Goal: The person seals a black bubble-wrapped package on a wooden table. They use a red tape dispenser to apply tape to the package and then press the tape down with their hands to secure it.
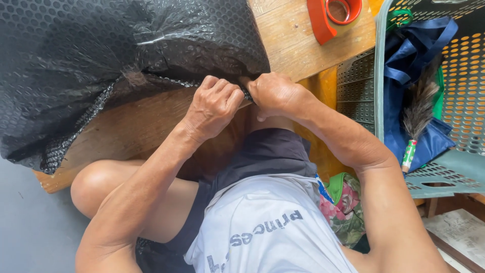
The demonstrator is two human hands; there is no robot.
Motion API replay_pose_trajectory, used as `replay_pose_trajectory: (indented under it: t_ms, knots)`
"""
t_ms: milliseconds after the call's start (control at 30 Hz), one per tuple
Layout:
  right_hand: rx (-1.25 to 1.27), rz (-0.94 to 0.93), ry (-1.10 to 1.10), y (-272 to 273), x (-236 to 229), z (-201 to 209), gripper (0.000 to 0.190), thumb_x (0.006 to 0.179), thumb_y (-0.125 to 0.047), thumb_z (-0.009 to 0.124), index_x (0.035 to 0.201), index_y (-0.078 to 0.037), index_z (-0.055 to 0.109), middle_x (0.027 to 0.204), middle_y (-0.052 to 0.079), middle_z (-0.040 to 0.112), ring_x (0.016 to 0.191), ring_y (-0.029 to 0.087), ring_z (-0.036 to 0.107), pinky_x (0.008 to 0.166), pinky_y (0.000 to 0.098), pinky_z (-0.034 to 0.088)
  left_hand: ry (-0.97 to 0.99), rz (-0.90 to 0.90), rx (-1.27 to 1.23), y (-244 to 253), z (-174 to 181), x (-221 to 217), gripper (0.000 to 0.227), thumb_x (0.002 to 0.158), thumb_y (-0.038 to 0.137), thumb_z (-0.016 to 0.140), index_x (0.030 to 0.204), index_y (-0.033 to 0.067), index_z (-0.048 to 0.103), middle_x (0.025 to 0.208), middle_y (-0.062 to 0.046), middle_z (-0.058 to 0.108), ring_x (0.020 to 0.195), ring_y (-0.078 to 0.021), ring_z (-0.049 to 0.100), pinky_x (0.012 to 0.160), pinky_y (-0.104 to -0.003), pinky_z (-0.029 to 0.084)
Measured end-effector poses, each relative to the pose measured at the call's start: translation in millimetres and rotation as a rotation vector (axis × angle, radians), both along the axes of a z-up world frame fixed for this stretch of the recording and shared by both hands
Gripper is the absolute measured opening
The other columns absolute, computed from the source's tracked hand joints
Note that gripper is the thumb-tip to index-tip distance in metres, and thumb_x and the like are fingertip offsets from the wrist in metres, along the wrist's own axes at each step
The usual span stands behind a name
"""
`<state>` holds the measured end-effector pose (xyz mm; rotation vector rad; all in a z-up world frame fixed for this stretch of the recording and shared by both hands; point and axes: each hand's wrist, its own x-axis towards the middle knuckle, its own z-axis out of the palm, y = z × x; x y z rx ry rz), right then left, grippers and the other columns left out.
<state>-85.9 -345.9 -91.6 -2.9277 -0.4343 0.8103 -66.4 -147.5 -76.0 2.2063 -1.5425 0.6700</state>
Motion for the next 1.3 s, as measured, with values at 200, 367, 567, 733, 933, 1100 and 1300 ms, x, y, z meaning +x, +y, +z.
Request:
replay_pose_trajectory:
  t_ms: [200, 367, 567, 733, 933, 1100, 1300]
  knots:
    - [0.023, -0.009, 0.383, 10.0, 14.1, 80.1, 0.054, 0.075, -0.039, 0.09, 0.102, 0.002, 0.068, 0.049, 0.015, 0.067, 0.038, 0.029, 0.066, 0.044, 0.0471, 0.059, 0.01, 0.021, -0.026, -1.9, -0.4, -6.5, 0.019, 0.101, 0.01, 0.061, 0.082, 0.0131, 0.057, 0.076, -0.001, 0.059, 0.074, -0.0173, 0.064, 0.077, -0.031, 0.049]
    - [0.125, -0.074, 0.089, 3.2, -23.7, 128.3, 0.052, 0.085, -0.016, 0.083, 0.129, 0.001, 0.062, 0.101, 0.037, 0.072, 0.095, 0.052, 0.073, 0.075, 0.0672, 0.061, 0.054, 0.088, -0.074, -8.8, 1.3, -6.0, 0.015, 0.103, 0.012, 0.058, 0.089, 0.0161, 0.059, 0.077, 0.002, 0.058, 0.074, -0.0145, 0.064, 0.078, -0.029, 0.048]
    - [0.692, -0.41, -0.666, -27.9, -75.2, 29.6, 0.044, 0.083, -0.009, 0.083, 0.122, -0.009, 0.062, 0.071, 0.008, 0.058, 0.064, 0.03, 0.066, 0.061, 0.0428, 0.057, 0.016, 0.07, -0.103, -17.2, 18.5, 4.9, 0.007, 0.101, 0.014, 0.061, 0.099, 0.0161, 0.067, 0.076, 0.002, 0.058, 0.072, -0.0148, 0.062, 0.081, -0.031, 0.046]
    - [0.92, -0.445, -0.858, -17.9, -68.5, -4.3, 0.023, 0.092, -0.016, 0.086, 0.107, -0.008, 0.07, 0.094, 0.007, 0.05, 0.065, 0.021, 0.061, 0.057, 0.0332, 0.058, -0.062, 0.055, -0.081, -25.8, 3.8, 16.6, 0.005, 0.099, 0.013, 0.064, 0.094, 0.0149, 0.064, 0.076, -0.001, 0.054, 0.074, -0.0172, 0.059, 0.083, -0.034, 0.045]
    - [1.231, -0.587, -0.811, -6.2, -61.9, -11.3, 0.01, 0.099, -0.012, 0.075, 0.102, -0.006, 0.067, 0.126, 0.017, 0.053, 0.095, 0.019, 0.066, 0.07, 0.0275, 0.066, -0.129, 0.102, -0.073, -32.3, 46.1, 19.2, 0.02, 0.086, -0.007, 0.06, 0.083, 0.0121, 0.054, 0.096, -0.003, 0.054, 0.088, -0.0221, 0.053, 0.074, -0.035, 0.037]
    - [1.305, -0.787, -0.77, 2.5, -57.4, -9.8, 0.027, 0.103, -0.029, 0.065, 0.095, -0.005, 0.073, 0.111, 0.013, 0.057, 0.097, 0.016, 0.064, 0.056, 0.0259, 0.068, -0.021, 0.094, -0.051, -36.5, 45.0, 22.6, 0.025, 0.094, 0.011, 0.078, 0.114, 0.0186, 0.064, 0.109, 0.002, 0.059, 0.098, -0.0221, 0.055, 0.082, -0.039, 0.034]
    - [1.149, -0.748, -1.004, 6.9, -53.7, -14.2, 0.018, 0.102, -0.019, 0.069, 0.09, -0.005, 0.07, 0.103, 0.009, 0.053, 0.089, 0.016, 0.056, 0.068, 0.0245, 0.048, 0.013, 0.039, -0.072, -47.2, 43.5, 23.5, 0.024, 0.078, -0.007, 0.065, 0.08, 0.0158, 0.059, 0.103, 0.001, 0.06, 0.099, -0.0246, 0.053, 0.081, -0.042, 0.03]
